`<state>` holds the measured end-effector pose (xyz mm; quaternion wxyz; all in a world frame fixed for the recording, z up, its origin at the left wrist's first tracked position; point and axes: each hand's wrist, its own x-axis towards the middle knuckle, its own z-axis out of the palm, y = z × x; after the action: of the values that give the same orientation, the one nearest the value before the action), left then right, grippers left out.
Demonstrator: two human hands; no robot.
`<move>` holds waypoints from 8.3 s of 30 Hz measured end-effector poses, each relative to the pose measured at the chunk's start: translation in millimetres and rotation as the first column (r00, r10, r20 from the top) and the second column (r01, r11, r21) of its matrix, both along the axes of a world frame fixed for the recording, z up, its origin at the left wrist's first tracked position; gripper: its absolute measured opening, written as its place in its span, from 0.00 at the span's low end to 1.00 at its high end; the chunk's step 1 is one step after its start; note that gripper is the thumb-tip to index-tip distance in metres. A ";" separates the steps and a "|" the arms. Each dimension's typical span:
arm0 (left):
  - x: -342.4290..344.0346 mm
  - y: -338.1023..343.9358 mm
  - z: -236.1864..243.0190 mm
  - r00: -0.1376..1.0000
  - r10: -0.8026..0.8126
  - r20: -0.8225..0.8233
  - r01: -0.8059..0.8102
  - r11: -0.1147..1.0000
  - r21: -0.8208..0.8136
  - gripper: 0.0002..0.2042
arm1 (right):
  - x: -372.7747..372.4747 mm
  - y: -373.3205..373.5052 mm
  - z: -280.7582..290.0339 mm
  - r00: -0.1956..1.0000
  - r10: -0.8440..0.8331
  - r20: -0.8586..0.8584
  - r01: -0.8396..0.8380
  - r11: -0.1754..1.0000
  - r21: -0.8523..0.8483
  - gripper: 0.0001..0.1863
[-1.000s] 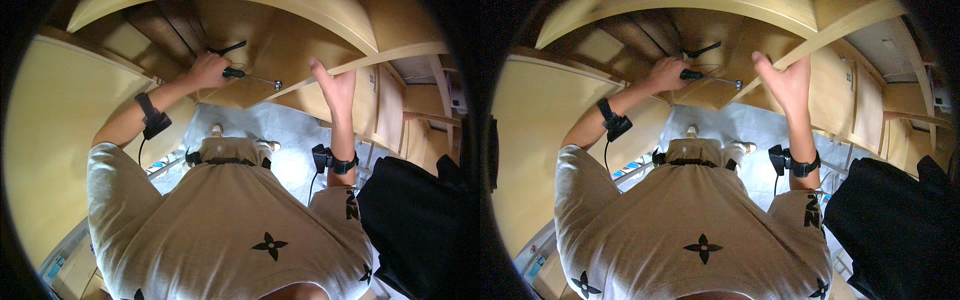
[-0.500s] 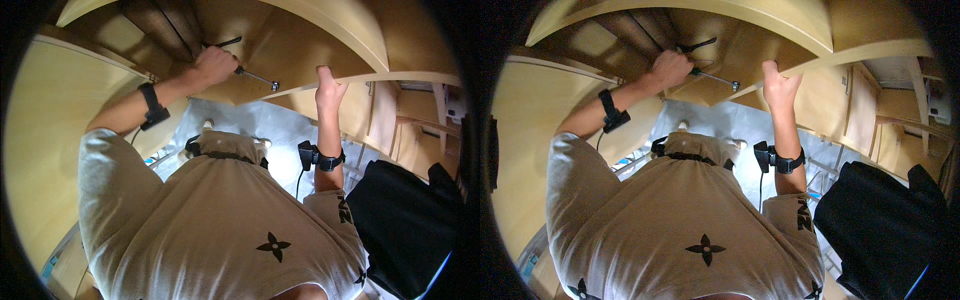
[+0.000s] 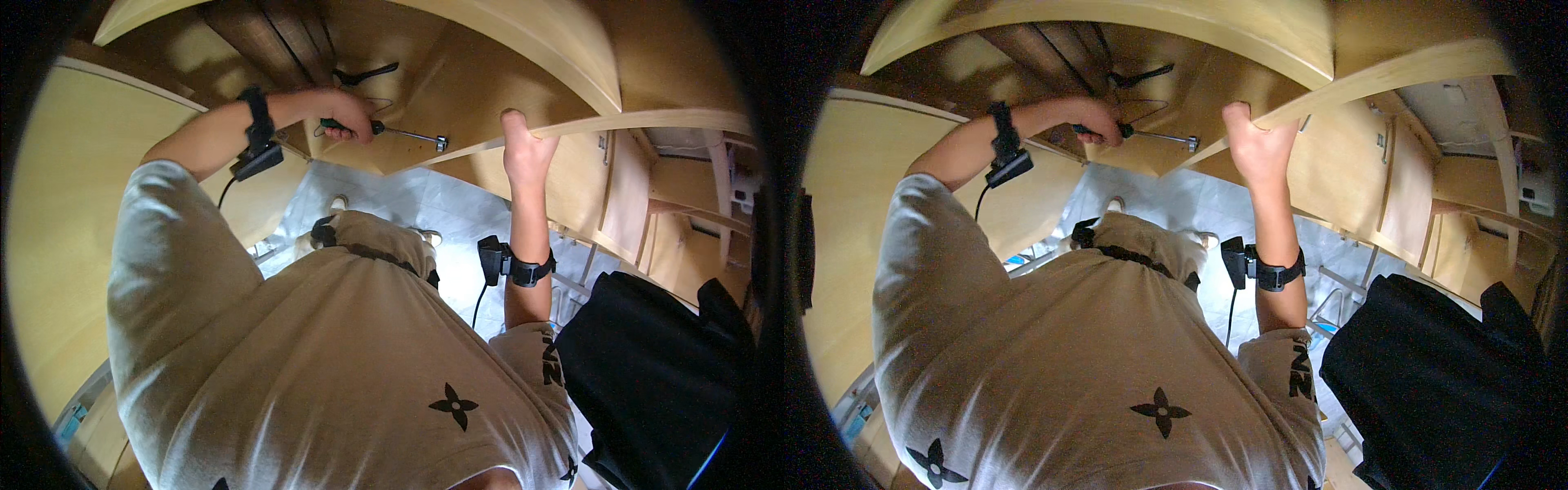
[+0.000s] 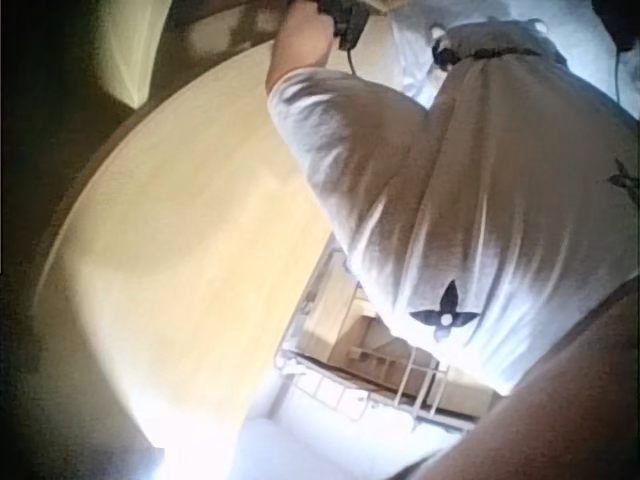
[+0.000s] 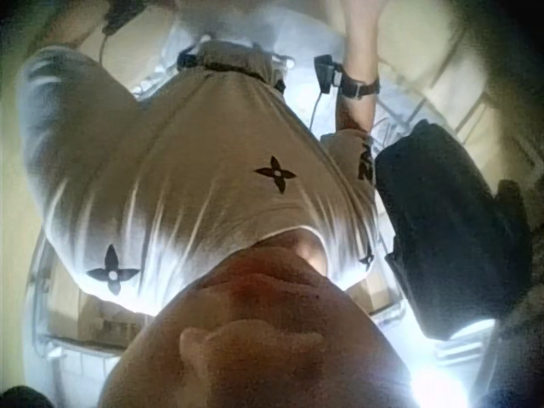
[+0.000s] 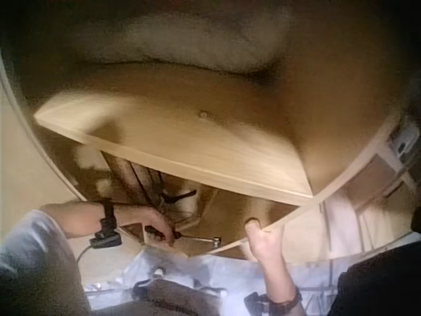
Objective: The person uses a screwdriver to tighten screws on a wooden cabinet door and then on a metal ladder frame.
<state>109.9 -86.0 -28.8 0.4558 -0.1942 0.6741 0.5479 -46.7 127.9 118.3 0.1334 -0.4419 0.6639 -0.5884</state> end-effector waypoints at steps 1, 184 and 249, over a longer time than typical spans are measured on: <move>-2.9 8.4 14.1 1.000 -0.017 0.000 0.017 1.000 -0.001 0.12 | -2.6 -0.7 -4.0 1.000 -0.017 0.000 0.017 1.000 -0.001 0.07; -45.9 128.1 -66.6 0.378 0.926 -0.014 -0.579 0.249 0.776 0.17 | 109.2 -71.8 187.9 0.616 0.137 -0.776 0.364 0.824 0.434 0.15; -31.4 187.0 -116.3 -0.719 0.383 -0.580 -0.584 0.119 0.803 0.10 | -23.5 54.7 -35.1 0.933 0.150 -0.328 -0.160 0.987 -0.005 0.13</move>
<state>78.5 100.9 -145.2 -0.6486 -0.1933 0.4585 0.5760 -70.2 182.6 83.2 0.0603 -0.5864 0.6303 -0.5052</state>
